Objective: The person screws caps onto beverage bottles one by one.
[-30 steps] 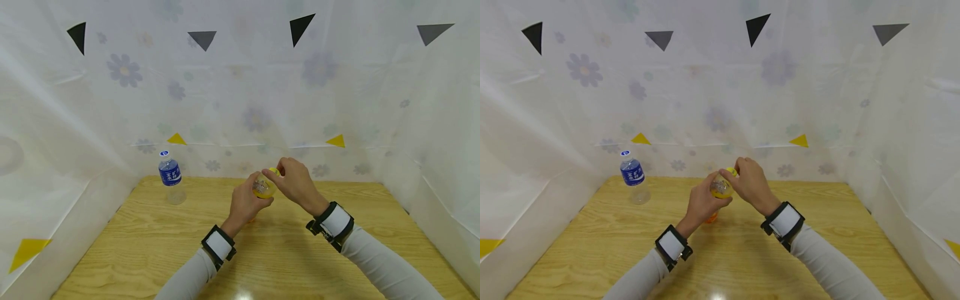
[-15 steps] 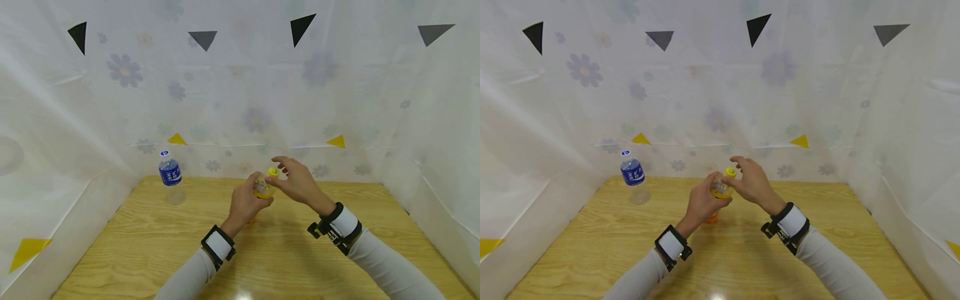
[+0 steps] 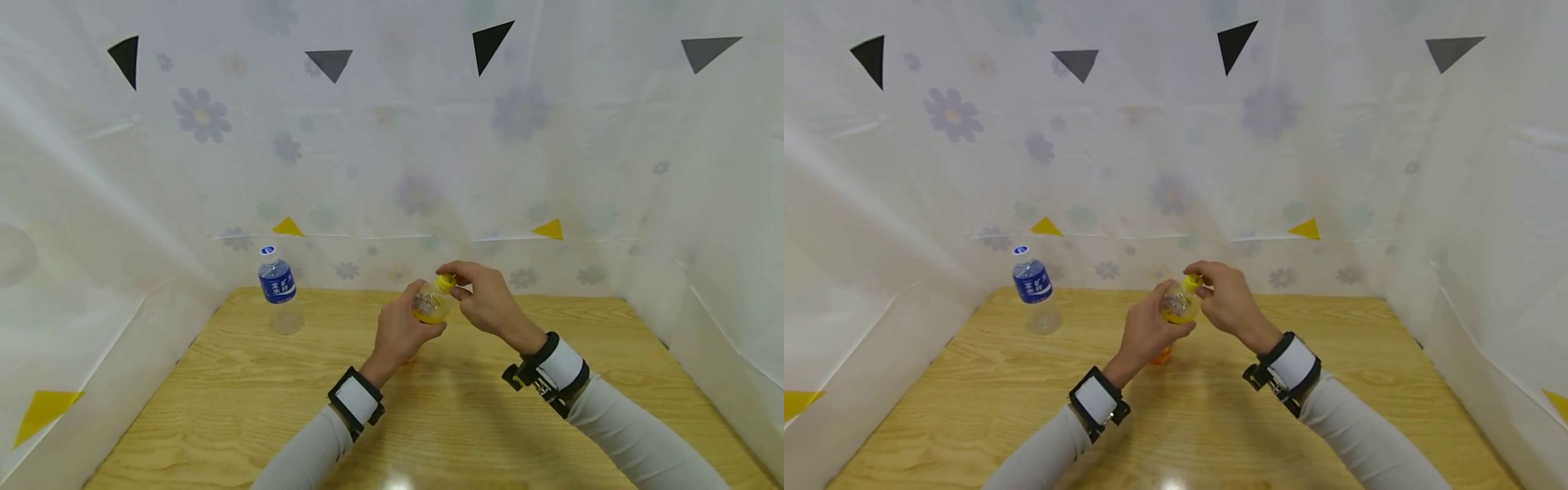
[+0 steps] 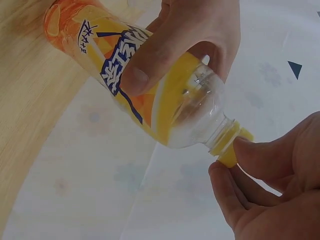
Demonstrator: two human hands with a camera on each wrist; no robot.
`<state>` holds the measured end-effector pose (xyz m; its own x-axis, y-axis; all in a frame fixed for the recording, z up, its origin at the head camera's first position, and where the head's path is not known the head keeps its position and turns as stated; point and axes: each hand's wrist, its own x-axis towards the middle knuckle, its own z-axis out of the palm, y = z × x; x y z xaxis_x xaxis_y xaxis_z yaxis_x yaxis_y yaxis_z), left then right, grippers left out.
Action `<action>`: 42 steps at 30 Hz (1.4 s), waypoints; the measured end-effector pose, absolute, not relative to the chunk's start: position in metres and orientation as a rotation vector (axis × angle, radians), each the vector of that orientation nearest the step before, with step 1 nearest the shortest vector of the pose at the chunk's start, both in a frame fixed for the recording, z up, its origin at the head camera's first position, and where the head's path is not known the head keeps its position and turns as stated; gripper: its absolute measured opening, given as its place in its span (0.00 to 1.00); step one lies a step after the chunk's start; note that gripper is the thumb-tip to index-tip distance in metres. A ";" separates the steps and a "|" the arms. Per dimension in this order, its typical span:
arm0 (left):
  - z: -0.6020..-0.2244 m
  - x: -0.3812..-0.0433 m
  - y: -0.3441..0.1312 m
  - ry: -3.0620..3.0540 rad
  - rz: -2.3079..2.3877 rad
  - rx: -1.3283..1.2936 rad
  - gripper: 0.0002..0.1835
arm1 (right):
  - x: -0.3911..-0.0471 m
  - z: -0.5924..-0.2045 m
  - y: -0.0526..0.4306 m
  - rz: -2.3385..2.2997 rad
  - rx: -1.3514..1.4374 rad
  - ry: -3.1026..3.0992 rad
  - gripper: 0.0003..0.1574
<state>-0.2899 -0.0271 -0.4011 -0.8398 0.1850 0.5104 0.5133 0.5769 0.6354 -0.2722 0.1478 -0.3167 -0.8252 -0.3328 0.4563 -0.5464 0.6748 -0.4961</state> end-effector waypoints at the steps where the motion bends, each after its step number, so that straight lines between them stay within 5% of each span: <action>1: -0.401 -0.290 -0.027 -2.422 -1.159 -0.564 0.40 | -0.272 -0.317 0.148 0.915 0.693 -2.562 0.21; 21: -0.400 -0.289 -0.026 -2.439 -1.182 -0.520 0.41 | -0.274 -0.321 0.143 0.902 0.562 -2.581 0.15; 42: -0.401 -0.288 -0.027 -2.452 -1.206 -0.509 0.42 | -0.277 -0.327 0.141 0.685 0.526 -2.527 0.25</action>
